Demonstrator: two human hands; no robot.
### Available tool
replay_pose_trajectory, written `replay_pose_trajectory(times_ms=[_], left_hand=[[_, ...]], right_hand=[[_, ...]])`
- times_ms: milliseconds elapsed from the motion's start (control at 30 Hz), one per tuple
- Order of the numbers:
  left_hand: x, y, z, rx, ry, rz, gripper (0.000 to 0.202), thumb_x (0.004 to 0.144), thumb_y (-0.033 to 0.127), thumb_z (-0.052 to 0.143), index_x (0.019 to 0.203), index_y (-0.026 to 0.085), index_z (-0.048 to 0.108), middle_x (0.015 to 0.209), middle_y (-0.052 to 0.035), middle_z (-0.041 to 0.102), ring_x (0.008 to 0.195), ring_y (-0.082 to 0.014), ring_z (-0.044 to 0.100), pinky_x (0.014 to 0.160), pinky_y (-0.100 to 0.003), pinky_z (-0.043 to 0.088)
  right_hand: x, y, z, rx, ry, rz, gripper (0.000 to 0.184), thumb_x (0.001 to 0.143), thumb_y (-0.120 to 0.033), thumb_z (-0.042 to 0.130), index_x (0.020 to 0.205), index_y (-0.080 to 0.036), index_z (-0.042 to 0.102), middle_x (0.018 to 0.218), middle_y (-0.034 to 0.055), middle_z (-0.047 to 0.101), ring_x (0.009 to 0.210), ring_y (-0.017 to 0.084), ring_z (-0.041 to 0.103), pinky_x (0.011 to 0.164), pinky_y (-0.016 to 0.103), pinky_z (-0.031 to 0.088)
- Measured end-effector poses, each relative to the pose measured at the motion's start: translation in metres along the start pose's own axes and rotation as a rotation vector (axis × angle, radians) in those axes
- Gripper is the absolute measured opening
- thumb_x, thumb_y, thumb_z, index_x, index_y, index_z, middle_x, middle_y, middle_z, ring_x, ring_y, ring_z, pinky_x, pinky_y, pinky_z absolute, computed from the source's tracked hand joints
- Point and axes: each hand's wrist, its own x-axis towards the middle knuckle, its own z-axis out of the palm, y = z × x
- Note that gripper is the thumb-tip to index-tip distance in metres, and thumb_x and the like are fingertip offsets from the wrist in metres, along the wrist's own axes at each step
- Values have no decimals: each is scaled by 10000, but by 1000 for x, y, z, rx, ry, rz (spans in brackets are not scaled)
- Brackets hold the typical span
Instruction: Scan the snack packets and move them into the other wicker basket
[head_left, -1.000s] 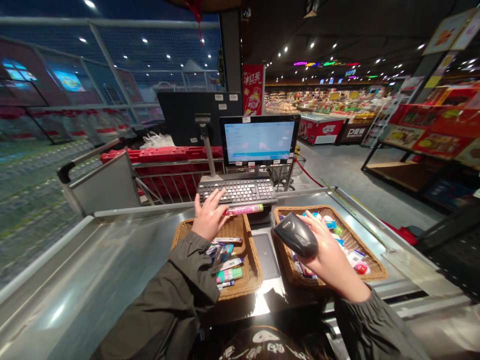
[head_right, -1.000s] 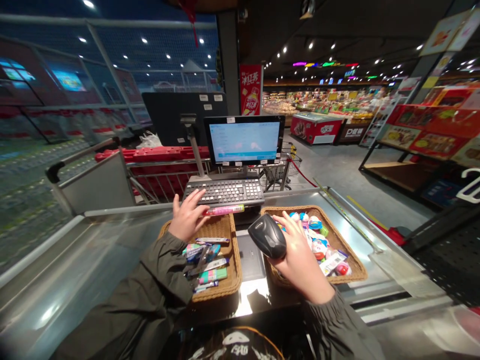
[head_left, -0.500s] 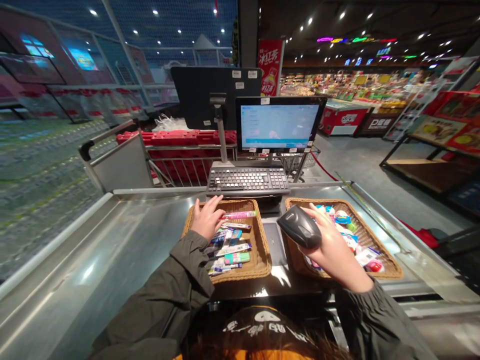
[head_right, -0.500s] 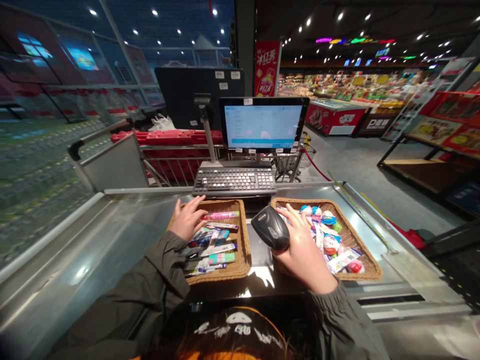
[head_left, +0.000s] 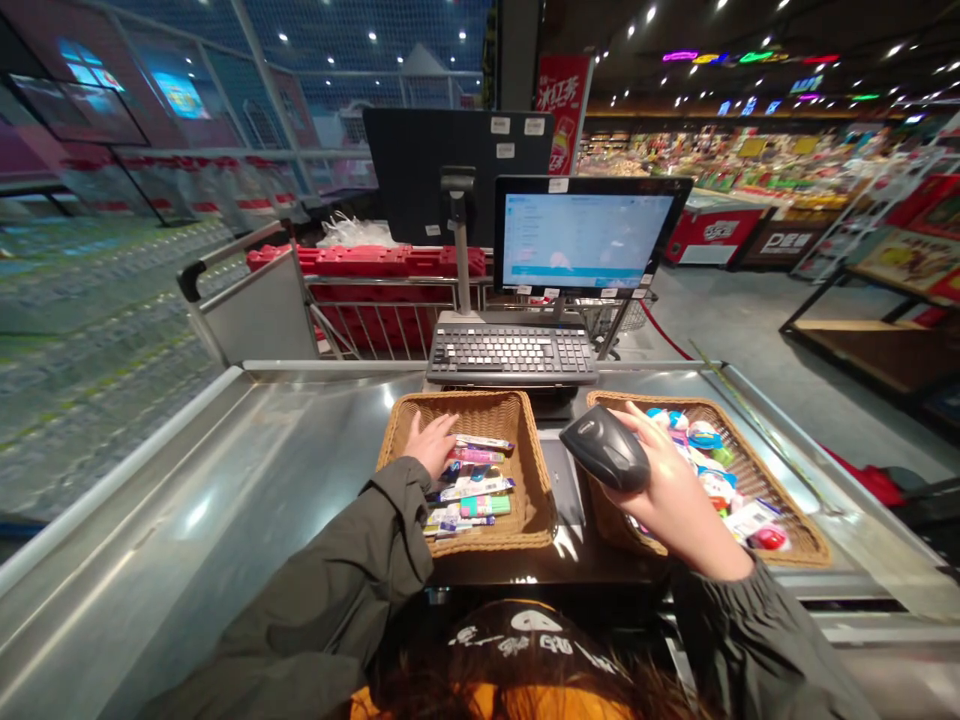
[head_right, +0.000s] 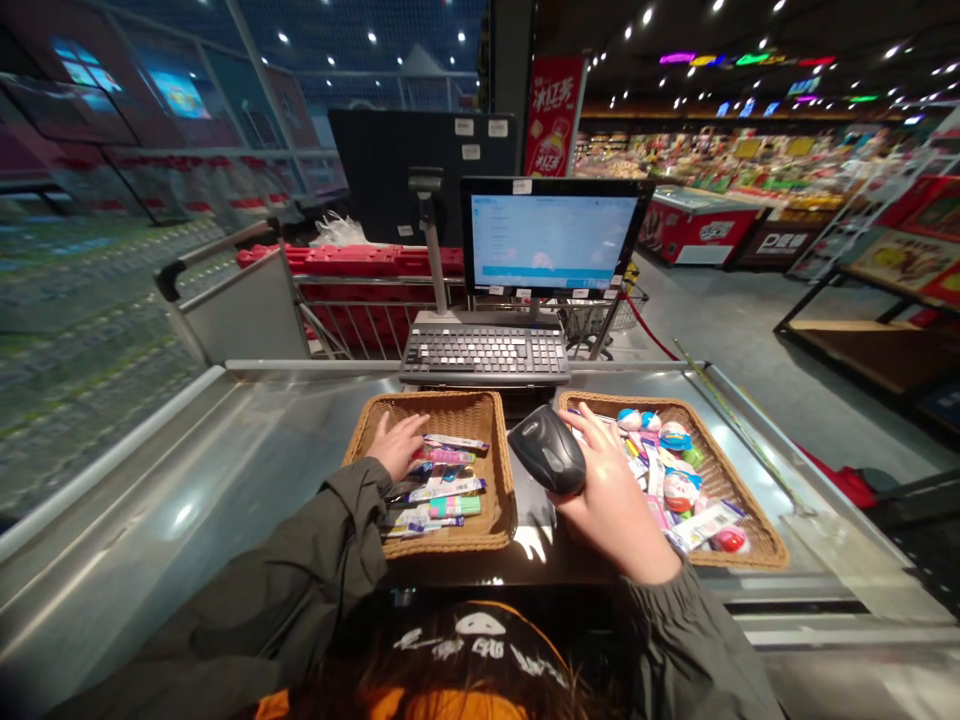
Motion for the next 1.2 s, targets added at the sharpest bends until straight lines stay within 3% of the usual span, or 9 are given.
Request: replay_pose_trajectory(times_ms=[167, 333, 400, 500, 633, 767, 867, 1033, 1200], left_hand=[[1, 13, 17, -27, -140, 9, 194, 814, 208, 615, 984, 186, 705, 1494, -143, 446, 1367, -313, 421, 1164, -660, 7], [-2, 21, 24, -38, -220, 15, 399, 746, 311, 718, 1118, 181, 651, 1522, -198, 381, 1377, -340, 406, 1128, -677, 169], [-3, 20, 19, -39, -222, 9, 512, 750, 340, 724, 1222, 190, 597, 1541, -215, 336, 1394, -349, 381, 1116, -679, 199], [-1, 19, 1, -39, -161, 42, 524, 802, 381, 684, 1278, 200, 559, 1543, -217, 331, 1379, -340, 407, 1127, -658, 203], [11, 29, -36, -46, 1, 206, 479, 845, 433, 634, 1262, 204, 575, 1546, -199, 334, 1358, -335, 433, 1116, -658, 230], [40, 69, -70, -80, 142, 342, 426, 875, 448, 596, 1226, 206, 596, 1543, -195, 343, 1366, -319, 423, 1115, -653, 234], [65, 114, -82, -114, 145, 430, 402, 870, 439, 611, 1193, 198, 620, 1534, -204, 355, 1381, -330, 400, 1107, -664, 238], [102, 187, -74, -170, 82, 518, 408, 848, 411, 652, 1197, 200, 630, 1538, -201, 351, 1420, -346, 334, 1109, -683, 213], [139, 239, -57, -153, 76, 577, 352, 872, 360, 626, 1187, 204, 641, 1546, -196, 338, 1427, -328, 325, 1128, -672, 186]], right_hand=[[-1, 1, 1, -14, 11, -2, 557, 759, -238, 597, 1302, -189, 482, 1393, 156, 506, 1412, 379, 333, 1126, 613, 310], [-6, 6, -2, -18, 38, 10, 582, 749, -244, 608, 1316, -184, 486, 1392, 155, 509, 1411, 379, 335, 1121, 615, 311], [-11, 9, -7, -24, 66, 29, 572, 750, -249, 615, 1306, -176, 499, 1380, 160, 519, 1394, 385, 359, 1122, 620, 306], [-20, 16, -20, -23, 126, 73, 536, 769, -271, 610, 1285, -164, 515, 1350, 170, 543, 1374, 393, 389, 1117, 626, 313], [-36, 33, -40, -68, 197, 155, 483, 801, -315, 600, 1257, -168, 541, 1344, 175, 548, 1365, 395, 406, 1102, 623, 340], [-54, 50, -58, -122, 254, 232, 500, 793, -349, 619, 1252, -167, 546, 1326, 182, 557, 1348, 399, 427, 1083, 620, 367], [-67, 57, -69, -153, 288, 278, 520, 788, -335, 628, 1272, -169, 534, 1332, 180, 555, 1360, 399, 412, 1095, 620, 351], [-84, 60, -83, -146, 293, 314, 492, 800, -303, 624, 1270, -198, 528, 1346, 165, 547, 1375, 394, 395, 1099, 630, 342], [-98, 67, -93, -121, 286, 375, 536, 792, -307, 636, 1300, -213, 493, 1356, 161, 542, 1381, 395, 388, 1108, 651, 313]])
